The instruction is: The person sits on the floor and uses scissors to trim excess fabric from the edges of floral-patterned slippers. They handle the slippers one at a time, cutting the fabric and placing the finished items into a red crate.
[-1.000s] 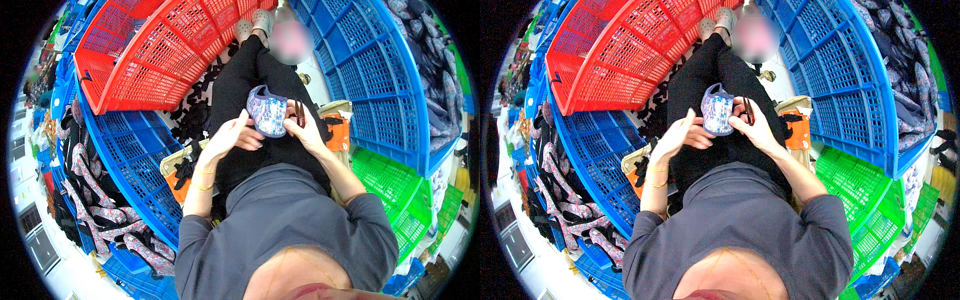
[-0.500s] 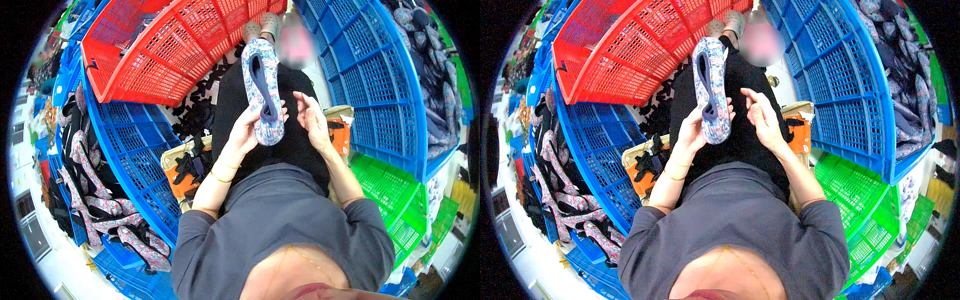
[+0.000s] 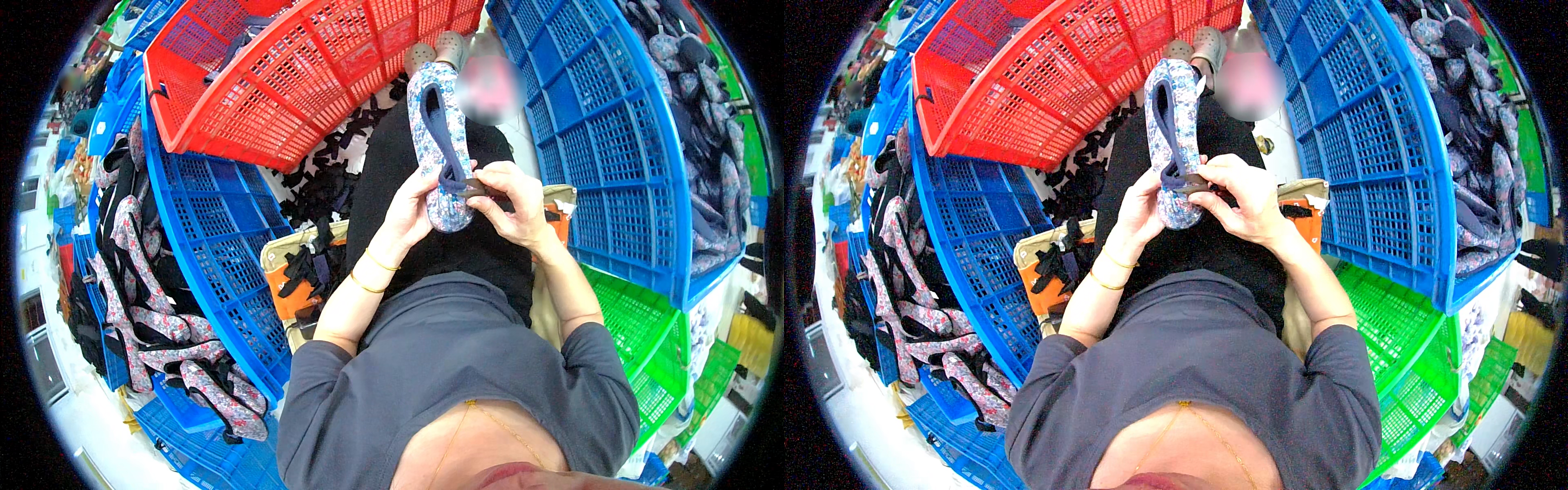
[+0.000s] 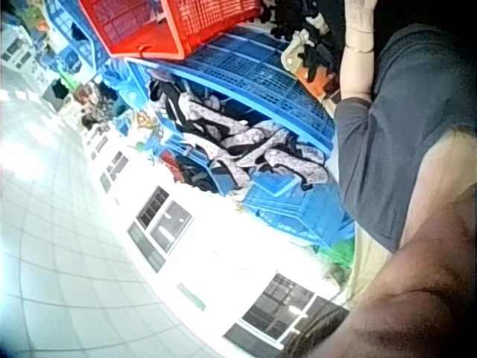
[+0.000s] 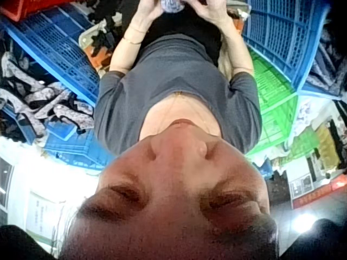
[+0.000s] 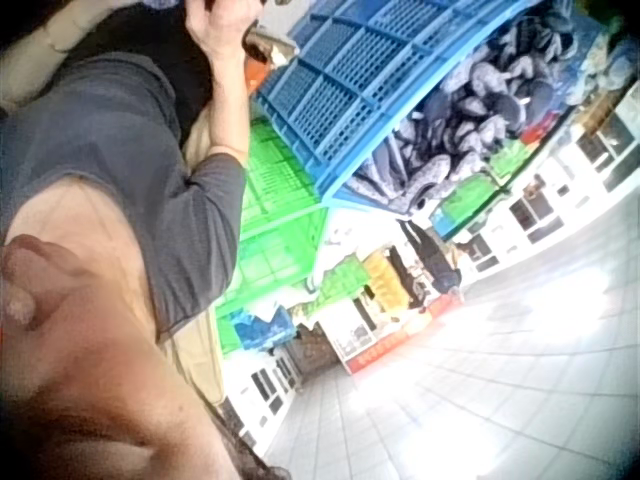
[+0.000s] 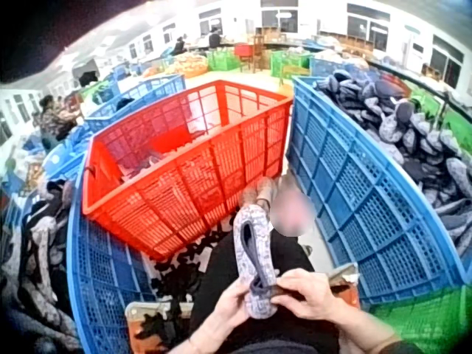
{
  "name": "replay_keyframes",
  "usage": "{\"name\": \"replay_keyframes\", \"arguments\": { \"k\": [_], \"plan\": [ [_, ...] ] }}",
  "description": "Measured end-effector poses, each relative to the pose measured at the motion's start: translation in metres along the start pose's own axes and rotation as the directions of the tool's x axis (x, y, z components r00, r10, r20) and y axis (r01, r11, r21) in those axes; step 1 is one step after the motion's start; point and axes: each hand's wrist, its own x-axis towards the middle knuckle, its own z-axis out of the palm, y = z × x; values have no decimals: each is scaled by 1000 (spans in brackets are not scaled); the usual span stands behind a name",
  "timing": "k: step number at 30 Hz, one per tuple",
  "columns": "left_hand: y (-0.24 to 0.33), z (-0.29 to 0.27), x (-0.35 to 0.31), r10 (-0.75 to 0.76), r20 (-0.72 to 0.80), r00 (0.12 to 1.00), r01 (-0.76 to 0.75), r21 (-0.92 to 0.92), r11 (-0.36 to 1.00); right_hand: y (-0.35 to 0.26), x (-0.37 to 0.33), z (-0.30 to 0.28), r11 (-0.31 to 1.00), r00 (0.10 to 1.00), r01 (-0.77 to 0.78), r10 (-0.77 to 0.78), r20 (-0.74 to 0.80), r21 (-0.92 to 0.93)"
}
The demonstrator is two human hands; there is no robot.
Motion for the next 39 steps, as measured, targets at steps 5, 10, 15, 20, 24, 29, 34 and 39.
{"name": "replay_keyframes", "arguments": {
  "k": [5,10,15,20,24,29,34,39],
  "plan": [
    [1,-1,-2,-24,29,999,25,-31,999,-5,9,-4,998,997,44,-41,64,-50],
    [-1,-4,0,-44,-1,999,44,-56,997,2,6,-2,996,991,85,-87,101,16],
    [9,-14,4,-15,82,996,8,85,996,-3,-16,-7,912,980,-187,150,128,364],
    [19,-26,5,-124,100,987,94,259,961,34,-11,-4,670,843,-477,531,82,568],
    [-7,-44,0,-195,413,890,272,-137,952,42,22,3,359,848,-468,439,297,808],
    [-35,-46,1,-288,598,748,523,-263,811,35,24,18,304,753,-551,583,306,777],
    [19,-36,-2,-119,-8,993,119,110,987,26,15,10,525,728,-560,681,78,641],
    [27,-24,5,120,-82,989,-48,594,803,11,-5,30,634,698,-679,714,56,370]
  ]
}}
